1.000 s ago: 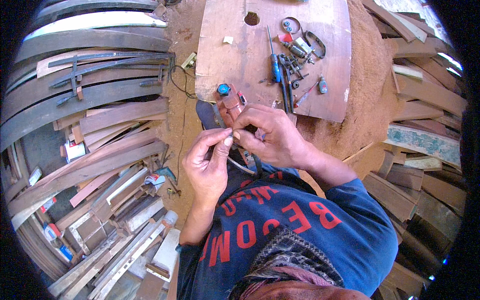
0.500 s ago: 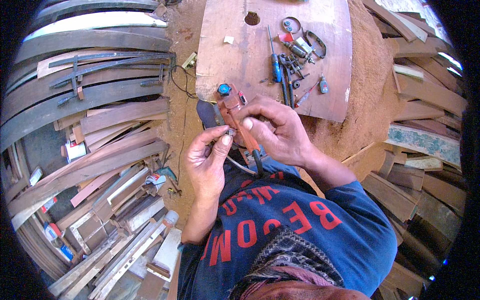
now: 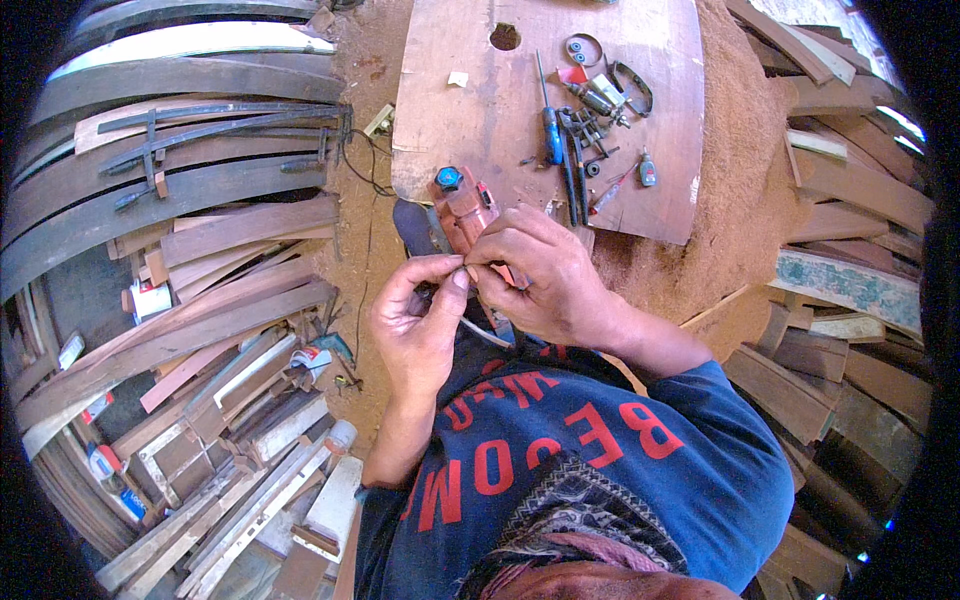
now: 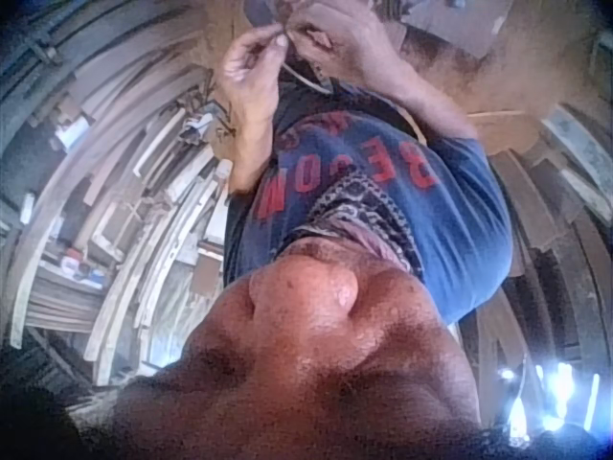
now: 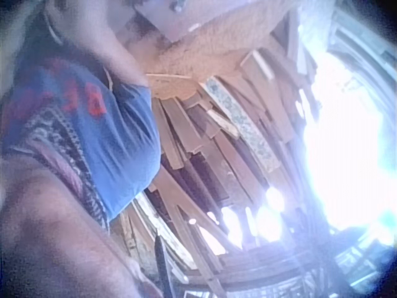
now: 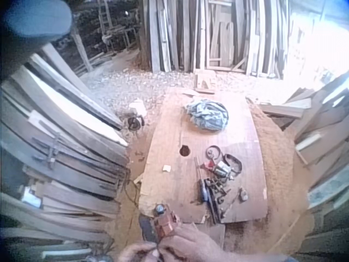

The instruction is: The person walks through a cluttered workshop and approaches a workbench. They pick up a small electrical component and a screwdriver, then proceed to assemble small metal parts onto the component by hand, manipulating wires and screws.

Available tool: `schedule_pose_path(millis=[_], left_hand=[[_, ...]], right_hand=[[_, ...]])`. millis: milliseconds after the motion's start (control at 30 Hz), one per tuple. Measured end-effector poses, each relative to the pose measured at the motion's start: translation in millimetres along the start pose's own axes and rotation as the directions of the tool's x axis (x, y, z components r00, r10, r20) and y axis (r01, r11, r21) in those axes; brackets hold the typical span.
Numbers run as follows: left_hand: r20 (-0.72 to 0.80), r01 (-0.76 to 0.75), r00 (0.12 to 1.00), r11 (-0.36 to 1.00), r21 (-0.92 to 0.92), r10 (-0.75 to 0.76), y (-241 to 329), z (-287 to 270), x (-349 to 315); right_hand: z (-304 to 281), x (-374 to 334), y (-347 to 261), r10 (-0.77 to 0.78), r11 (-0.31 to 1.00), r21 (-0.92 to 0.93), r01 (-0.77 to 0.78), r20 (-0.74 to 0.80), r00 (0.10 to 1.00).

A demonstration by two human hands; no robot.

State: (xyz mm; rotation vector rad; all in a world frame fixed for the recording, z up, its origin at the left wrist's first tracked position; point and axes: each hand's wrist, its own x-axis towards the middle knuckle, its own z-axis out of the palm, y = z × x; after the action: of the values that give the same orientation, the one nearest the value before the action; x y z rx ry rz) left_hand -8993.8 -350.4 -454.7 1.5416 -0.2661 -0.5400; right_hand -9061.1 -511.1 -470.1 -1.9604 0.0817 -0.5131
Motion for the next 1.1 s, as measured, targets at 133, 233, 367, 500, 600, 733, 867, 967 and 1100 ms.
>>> schedule_pose_path(millis=[133,233,367,500,600,733,867,967,1100], left_hand=[[0.022,0.039,0.999,0.995,0.091,-0.041,-2,-2,-3],[0.027,0.058,0.998,0.993,0.107,-0.062,-10,-1,-6],[0.075,0.072,0.994,0.995,0.076,-0.077,-16,-1,-9],[0.106,0.131,0.983,0.975,0.177,-0.151,-27,-4,-15],[0.120,0.171,0.975,0.976,0.134,-0.187,-26,-1,-15],[0.118,0.263,0.960,0.962,-0.079,-0.253,-39,-6,-7],[0.136,0.386,0.923,0.857,-0.342,-0.361,-37,-10,-3],[0.141,0.388,0.921,0.828,-0.404,-0.362,-36,-11,-3],[0.122,0.368,0.928,0.816,-0.445,-0.352,-31,-8,-1]], right_hand=[[1,-4,-1,0.066,0.997,-0.035,-0.064,0.042,0.997],[2,-13,4,0.116,0.993,0.019,-0.117,0.040,0.992],[7,-31,10,0.233,0.966,0.098,-0.240,0.078,0.969],[9,-45,15,0.310,0.941,0.099,-0.325,0.143,0.940],[10,-49,22,0.381,0.890,0.220,-0.400,0.122,0.916],[3,-45,49,0.580,0.783,0.242,-0.574,0.053,0.813],[2,-50,149,0.472,0.846,-0.139,-0.516,-0.257,0.843],[3,-48,204,0.302,0.796,-0.431,-0.426,-0.327,0.895],[9,-27,223,0.313,0.691,-0.599,-0.405,-0.257,0.914]])
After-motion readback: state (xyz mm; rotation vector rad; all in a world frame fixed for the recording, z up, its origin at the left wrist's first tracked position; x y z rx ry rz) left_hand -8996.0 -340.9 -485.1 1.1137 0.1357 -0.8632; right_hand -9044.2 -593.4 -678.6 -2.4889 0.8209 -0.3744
